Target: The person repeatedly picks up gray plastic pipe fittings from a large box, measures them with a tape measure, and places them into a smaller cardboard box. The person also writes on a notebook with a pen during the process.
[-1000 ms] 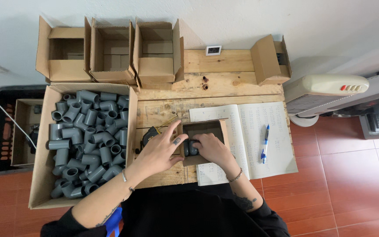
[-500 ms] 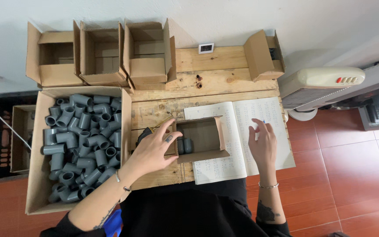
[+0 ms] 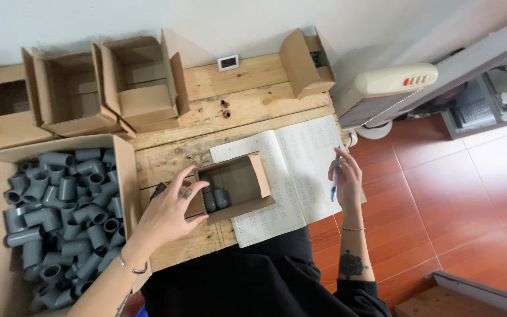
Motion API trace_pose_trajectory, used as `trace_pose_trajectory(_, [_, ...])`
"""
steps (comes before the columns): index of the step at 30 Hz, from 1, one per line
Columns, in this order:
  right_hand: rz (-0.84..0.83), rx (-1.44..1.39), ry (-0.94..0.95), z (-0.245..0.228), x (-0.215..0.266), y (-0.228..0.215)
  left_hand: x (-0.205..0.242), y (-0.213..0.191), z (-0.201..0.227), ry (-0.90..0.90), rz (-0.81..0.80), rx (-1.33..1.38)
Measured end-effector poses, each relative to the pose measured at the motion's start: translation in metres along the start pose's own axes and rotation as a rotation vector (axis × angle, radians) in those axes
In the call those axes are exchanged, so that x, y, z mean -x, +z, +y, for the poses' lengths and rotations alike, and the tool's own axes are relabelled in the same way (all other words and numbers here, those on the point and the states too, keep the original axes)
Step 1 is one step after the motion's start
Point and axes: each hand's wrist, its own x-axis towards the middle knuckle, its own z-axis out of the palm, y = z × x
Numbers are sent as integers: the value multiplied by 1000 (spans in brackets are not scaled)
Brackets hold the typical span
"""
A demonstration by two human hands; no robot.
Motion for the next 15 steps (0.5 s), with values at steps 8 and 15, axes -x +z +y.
trace_pose_trajectory(8, [170, -10, -135, 7, -8, -45, -3, -6, 8, -59, -51, 27])
trace_pose_trajectory(15, [312, 704, -173, 0, -4, -41, -6, 8, -8, 88, 38, -106])
